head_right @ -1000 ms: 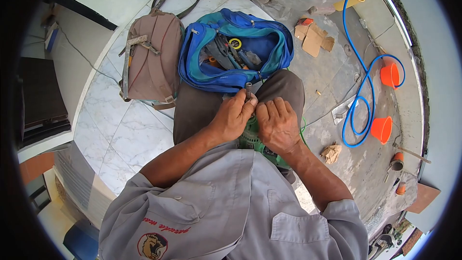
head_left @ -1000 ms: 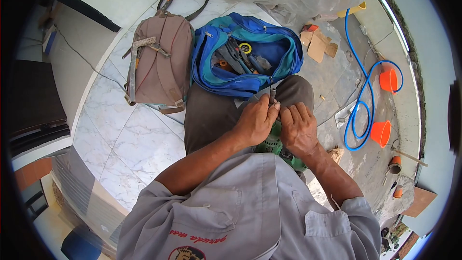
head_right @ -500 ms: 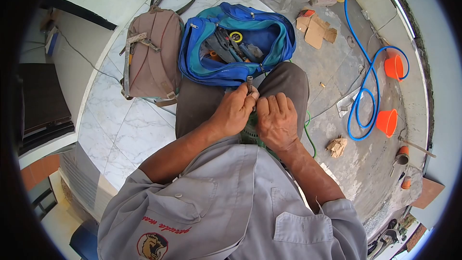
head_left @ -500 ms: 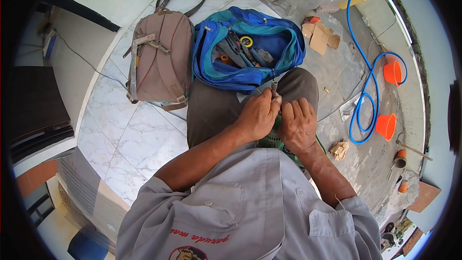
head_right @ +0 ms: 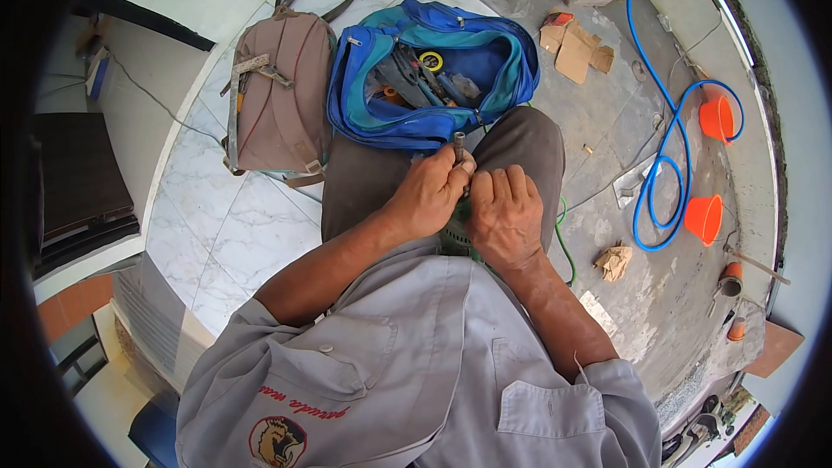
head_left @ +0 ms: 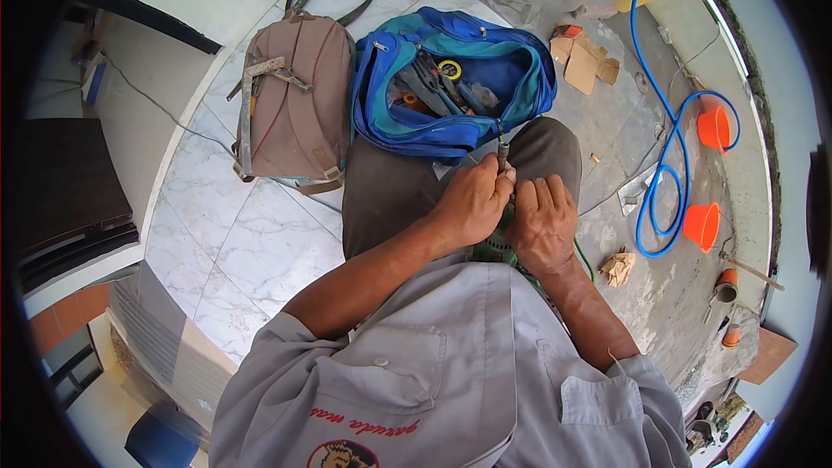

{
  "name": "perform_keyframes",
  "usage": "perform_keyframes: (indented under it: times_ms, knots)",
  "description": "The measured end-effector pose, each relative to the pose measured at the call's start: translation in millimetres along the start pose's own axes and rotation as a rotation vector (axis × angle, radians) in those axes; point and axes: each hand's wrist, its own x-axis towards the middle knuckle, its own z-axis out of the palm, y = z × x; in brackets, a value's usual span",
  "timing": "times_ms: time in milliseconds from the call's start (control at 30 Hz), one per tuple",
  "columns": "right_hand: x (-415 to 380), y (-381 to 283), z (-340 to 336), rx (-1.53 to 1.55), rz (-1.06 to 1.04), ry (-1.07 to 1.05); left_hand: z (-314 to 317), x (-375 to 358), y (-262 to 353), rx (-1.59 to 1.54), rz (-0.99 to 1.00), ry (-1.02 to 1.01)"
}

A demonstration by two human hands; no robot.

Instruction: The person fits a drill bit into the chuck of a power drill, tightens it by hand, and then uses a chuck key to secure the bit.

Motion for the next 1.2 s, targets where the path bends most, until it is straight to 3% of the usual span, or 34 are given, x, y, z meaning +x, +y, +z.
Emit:
perform_keyframes:
  times_ms: [367, 567, 667, 700, 833, 933, 1067, 1200]
  knots:
    - [-1.6, -5.3, 3.3, 0.004, 0.033, -0.013, 2.6, -1.4, -11.3, -0.054, 0.035, 0.022]
    - [-2.6, -7.9, 7.5, -0.02, 0.052, -0.015, -6.0, -2.7, -3.4, -0.085, -0.043, -0.045]
    - [3.8, -3.3, 10.9, 0.013, 0.033, -0.009, 3.0, 1.9, -30.8, -0.032, 0.106, 0.049]
    - [8.8, 3.8, 7.8, 0.058, 0.034, -0.046, -0.4, 4.6, -23.4, -0.029, -0.021, 0.001]
    - [21.8, 28.6, -6.1, 0.213, 0.049, -0.14, -15.5, 10.9, -16.0, -0.635, -0.119, -0.187]
    - [29.4, 39.1, -28.0, 0.235, 0.033, -0.122, -22.0, 7.1, -34.0, -0.558, -0.016, -0.214]
    - [32.2, 44.3, -33.6, 0.263, 0.088, -0.028, -18.9, 3.4, -39.1, -0.591, -0.084, -0.124]
    - [23.8, 45.9, -25.3, 0.237, 0.067, -0.033, -21.9, 5.3, -42.5, -0.767, -0.094, -0.162]
